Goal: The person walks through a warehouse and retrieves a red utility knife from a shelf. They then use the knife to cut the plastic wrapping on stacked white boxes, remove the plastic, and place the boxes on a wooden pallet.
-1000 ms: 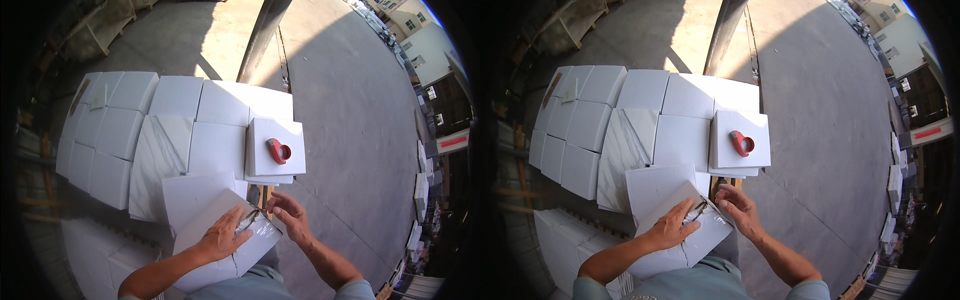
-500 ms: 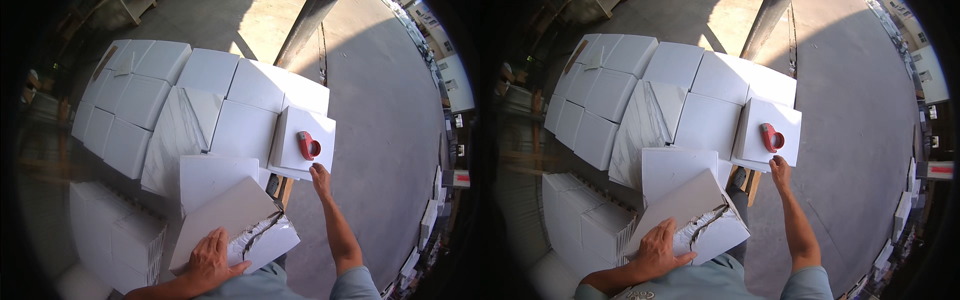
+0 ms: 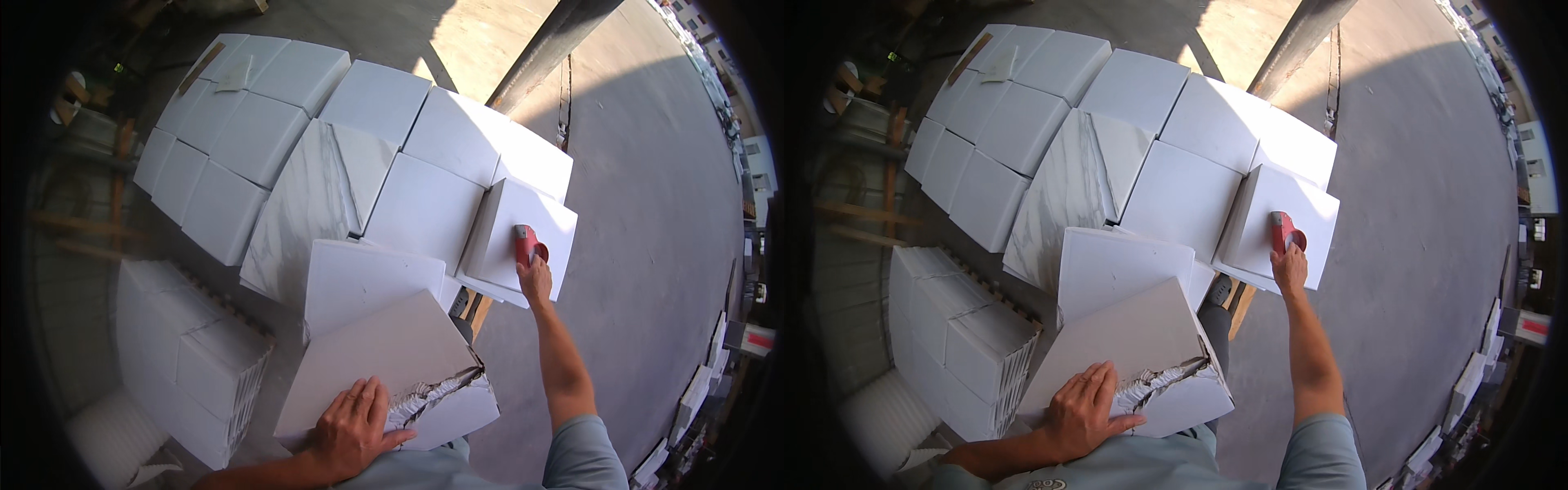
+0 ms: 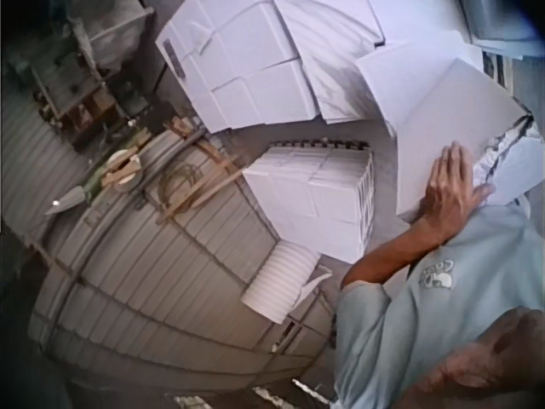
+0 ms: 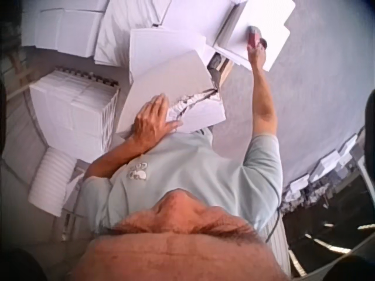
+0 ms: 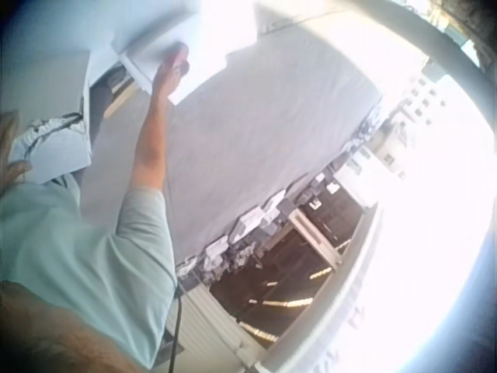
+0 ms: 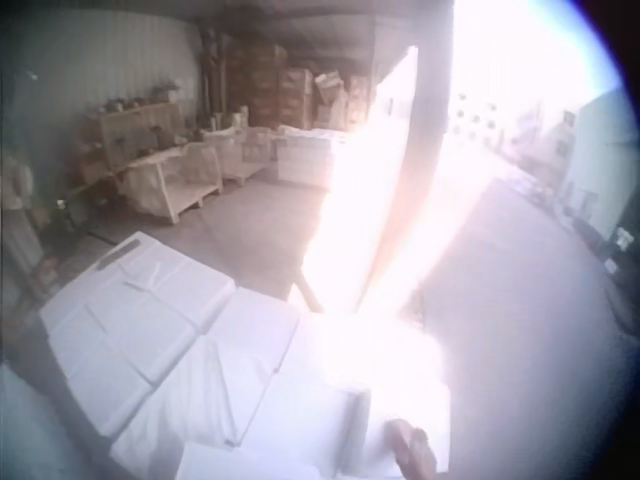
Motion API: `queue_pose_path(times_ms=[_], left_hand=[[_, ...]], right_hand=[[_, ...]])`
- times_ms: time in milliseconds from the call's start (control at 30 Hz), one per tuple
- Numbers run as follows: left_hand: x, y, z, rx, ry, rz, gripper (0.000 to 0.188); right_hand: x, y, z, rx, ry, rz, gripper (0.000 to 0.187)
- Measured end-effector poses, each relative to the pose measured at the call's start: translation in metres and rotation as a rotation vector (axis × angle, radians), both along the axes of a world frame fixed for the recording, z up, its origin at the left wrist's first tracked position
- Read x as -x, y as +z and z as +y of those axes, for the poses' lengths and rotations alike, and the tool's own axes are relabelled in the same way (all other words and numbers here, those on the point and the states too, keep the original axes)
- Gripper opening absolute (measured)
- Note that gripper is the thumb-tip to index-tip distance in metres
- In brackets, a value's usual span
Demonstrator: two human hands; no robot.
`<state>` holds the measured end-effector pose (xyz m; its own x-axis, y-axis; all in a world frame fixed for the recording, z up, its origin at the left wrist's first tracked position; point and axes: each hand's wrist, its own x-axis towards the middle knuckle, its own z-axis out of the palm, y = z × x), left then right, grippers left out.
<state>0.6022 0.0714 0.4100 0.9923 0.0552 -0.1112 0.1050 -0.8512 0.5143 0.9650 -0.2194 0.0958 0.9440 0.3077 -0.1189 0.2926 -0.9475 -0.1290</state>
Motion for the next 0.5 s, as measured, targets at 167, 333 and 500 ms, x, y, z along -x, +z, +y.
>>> queue_pose_path(times_ms=[167, 333, 500], left_hand=[[-0.005, 0.002, 0.002, 0.01, -0.007, 0.023, 0.078], [0.0, -0.003, 0.0, 0.001, 0.027, 0.005, 0.076], [-0.003, 0.002, 0.006, -0.022, -0.016, -0.016, 0.076]], right_hand=[[-0.007, -0.022, 0.016, 0.114, -0.044, 0.06, 0.053], [-0.02, -0.045, 0.019, 0.189, -0.056, -0.016, 0.047], [-0.036, -0.057, -0.002, -0.15, -0.18, 0.202, 0.042]])
